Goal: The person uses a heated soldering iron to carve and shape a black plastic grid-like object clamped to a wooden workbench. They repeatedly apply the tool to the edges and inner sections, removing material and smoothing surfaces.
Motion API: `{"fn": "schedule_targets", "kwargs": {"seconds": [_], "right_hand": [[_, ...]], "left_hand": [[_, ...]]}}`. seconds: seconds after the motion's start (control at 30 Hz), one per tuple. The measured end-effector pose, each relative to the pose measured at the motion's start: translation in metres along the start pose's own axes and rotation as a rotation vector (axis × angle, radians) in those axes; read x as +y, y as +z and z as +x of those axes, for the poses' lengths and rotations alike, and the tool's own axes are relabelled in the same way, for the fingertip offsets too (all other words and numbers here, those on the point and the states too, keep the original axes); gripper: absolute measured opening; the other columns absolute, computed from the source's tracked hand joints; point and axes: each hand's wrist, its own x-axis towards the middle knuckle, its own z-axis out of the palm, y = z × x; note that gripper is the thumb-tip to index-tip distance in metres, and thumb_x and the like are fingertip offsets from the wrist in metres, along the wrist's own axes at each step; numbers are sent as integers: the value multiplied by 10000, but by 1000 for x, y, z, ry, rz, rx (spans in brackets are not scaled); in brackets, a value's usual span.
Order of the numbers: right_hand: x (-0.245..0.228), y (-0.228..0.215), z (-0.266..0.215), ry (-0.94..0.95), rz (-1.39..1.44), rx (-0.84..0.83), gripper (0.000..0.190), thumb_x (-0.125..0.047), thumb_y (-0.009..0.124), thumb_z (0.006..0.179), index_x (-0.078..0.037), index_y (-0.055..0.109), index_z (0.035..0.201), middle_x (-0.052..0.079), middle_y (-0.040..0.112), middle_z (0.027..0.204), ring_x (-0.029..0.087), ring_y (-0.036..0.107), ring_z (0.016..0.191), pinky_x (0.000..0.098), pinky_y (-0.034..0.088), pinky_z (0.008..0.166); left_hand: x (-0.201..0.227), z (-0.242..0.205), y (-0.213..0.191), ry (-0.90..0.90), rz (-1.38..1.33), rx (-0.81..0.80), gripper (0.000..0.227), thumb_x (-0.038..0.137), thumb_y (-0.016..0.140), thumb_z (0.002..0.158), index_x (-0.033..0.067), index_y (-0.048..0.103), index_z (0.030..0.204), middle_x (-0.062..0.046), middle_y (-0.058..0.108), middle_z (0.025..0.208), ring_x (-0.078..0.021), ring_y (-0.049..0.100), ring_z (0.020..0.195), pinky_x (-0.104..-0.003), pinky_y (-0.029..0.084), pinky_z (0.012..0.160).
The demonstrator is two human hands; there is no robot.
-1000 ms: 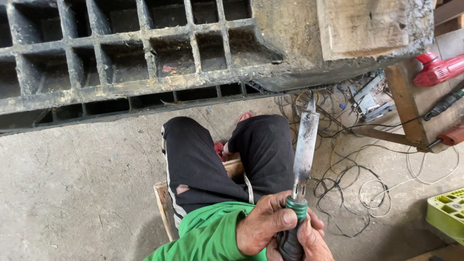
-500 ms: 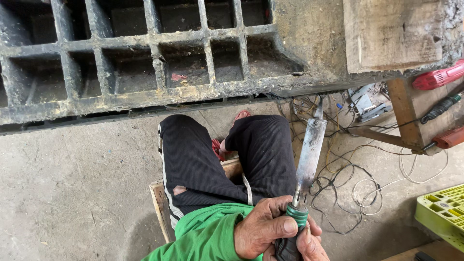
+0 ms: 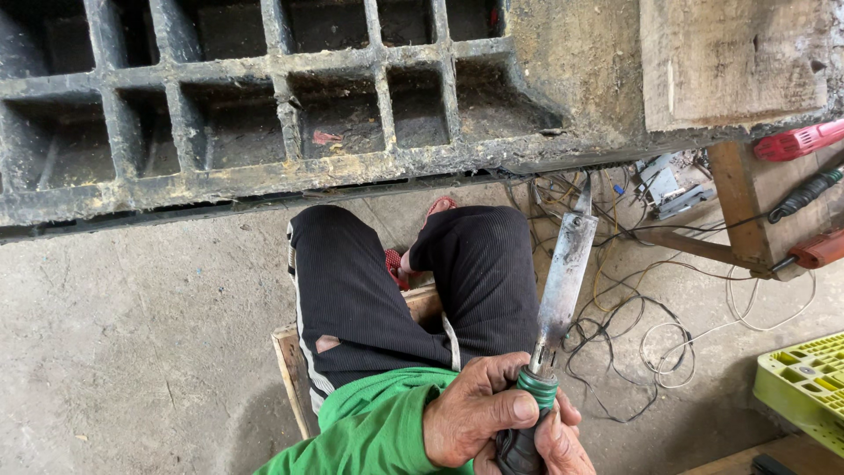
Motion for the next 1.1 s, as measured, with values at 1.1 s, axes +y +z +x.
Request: {"fn": "schedule_targets", "kwargs": {"seconds": [1.1], "right_hand": [[15, 4, 8, 24, 50, -49, 299, -450, 541, 998, -320, 415, 1236, 187, 652, 864, 361, 716, 643, 454, 615, 518]], "left_hand": [[6, -7, -16, -82, -90, 60, 340, 228, 758, 1027, -20, 635, 1224, -175, 703, 1232, -215, 694, 1125, -374, 549, 1057]]}}
